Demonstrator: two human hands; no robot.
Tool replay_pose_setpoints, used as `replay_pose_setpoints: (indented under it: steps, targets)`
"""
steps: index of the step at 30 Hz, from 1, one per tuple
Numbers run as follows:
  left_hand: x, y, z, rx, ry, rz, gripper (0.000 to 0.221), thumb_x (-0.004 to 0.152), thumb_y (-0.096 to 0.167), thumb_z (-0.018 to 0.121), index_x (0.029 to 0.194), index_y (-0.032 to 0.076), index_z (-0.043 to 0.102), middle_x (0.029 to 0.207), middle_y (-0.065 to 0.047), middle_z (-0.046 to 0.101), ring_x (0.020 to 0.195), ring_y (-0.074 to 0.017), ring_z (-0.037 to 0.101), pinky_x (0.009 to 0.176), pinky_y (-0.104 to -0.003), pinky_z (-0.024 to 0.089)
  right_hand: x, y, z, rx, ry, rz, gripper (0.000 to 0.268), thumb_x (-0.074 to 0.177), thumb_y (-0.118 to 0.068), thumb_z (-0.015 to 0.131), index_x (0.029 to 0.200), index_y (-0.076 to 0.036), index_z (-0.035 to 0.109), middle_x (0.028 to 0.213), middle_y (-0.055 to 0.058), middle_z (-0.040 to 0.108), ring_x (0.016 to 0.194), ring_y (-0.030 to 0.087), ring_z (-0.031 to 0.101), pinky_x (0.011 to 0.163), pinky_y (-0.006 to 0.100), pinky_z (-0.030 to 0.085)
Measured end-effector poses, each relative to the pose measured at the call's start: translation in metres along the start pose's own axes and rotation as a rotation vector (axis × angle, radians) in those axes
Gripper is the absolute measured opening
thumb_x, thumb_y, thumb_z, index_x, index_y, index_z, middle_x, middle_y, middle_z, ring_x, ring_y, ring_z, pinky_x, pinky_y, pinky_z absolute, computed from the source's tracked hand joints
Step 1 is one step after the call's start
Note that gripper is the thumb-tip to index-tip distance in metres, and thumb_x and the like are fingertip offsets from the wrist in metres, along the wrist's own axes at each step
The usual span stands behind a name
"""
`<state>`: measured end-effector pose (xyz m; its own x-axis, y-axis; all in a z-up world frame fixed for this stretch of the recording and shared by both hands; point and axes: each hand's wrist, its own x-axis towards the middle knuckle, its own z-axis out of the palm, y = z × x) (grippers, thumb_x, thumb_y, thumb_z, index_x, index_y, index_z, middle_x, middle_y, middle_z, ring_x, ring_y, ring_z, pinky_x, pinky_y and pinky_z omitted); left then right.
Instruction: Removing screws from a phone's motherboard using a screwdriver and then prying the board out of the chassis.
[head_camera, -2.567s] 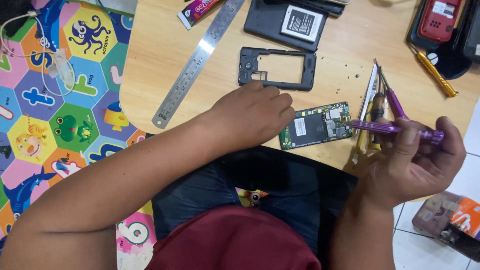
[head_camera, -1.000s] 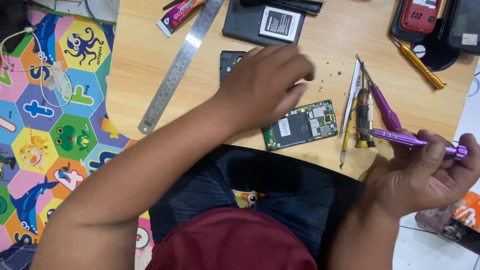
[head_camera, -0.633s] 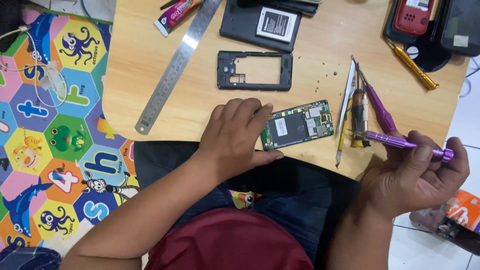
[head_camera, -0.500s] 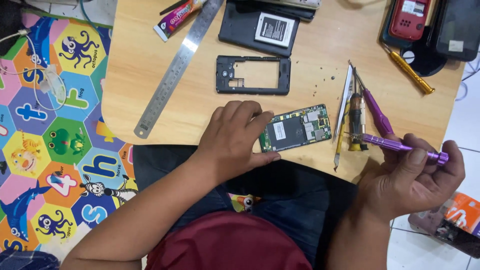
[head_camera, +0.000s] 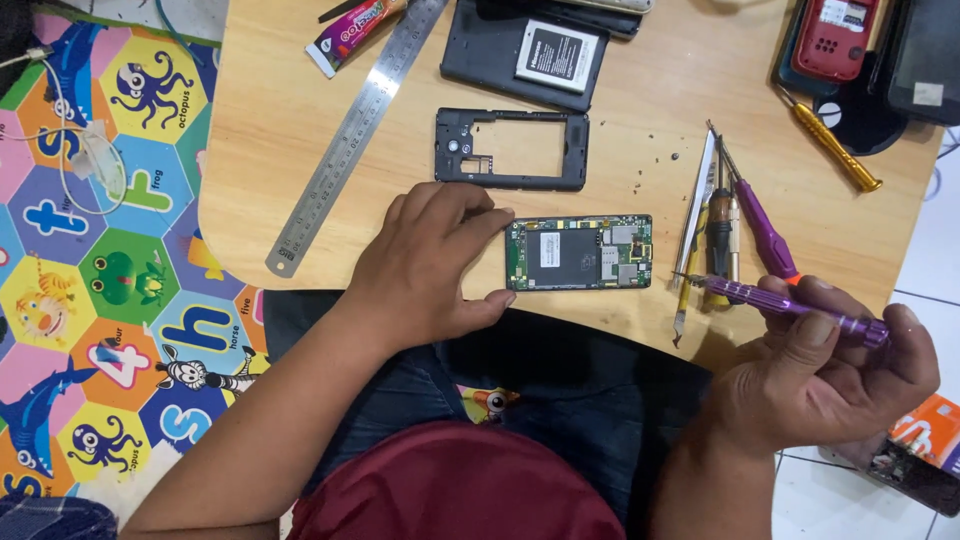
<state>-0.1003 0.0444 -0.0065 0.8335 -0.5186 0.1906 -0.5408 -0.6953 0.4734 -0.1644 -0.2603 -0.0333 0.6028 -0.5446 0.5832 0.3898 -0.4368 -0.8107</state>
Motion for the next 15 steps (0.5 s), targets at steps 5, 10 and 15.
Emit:
replay_pose_setpoints:
  steps: [5, 10, 15]
  targets:
    - [0.001, 0.003, 0.002, 0.024, 0.016, 0.004, 0.075, 0.071, 0.044, 0.087, 0.133, 0.012, 0.061, 0.124, -0.009, 0.058, 0.115, -0.0339, 0.054, 0.09, -0.048, 0.045, 0.001, -0.004, 0.009, 0.01, 0.032, -0.081, 0.037, 0.109, -0.008, 0.068, 0.136, -0.003, 0.044, 0.101, 0.036, 0.057, 0.085, 0.044, 0.061, 0.081, 0.049, 0.055]
    - [0.001, 0.003, 0.004, 0.05, 0.038, -0.014, 0.07, 0.07, 0.046, 0.084, 0.128, 0.012, 0.063, 0.123, -0.008, 0.058, 0.115, -0.0323, 0.055, 0.09, -0.046, 0.045, 0.0, -0.016, 0.017, 0.012, -0.044, -0.112, 0.035, 0.11, -0.002, 0.061, 0.136, -0.004, 0.037, 0.119, 0.031, 0.048, 0.087, 0.048, 0.063, 0.075, 0.054, 0.059]
    - [0.002, 0.003, 0.003, 0.017, 0.026, -0.033, 0.067, 0.072, 0.044, 0.083, 0.128, 0.012, 0.065, 0.125, -0.006, 0.058, 0.118, -0.0317, 0.054, 0.092, -0.046, 0.044, -0.003, -0.03, 0.024, -0.008, -0.066, -0.123, 0.03, 0.109, 0.0, 0.061, 0.129, 0.001, 0.039, 0.112, 0.032, 0.049, 0.083, 0.047, 0.064, 0.074, 0.054, 0.061]
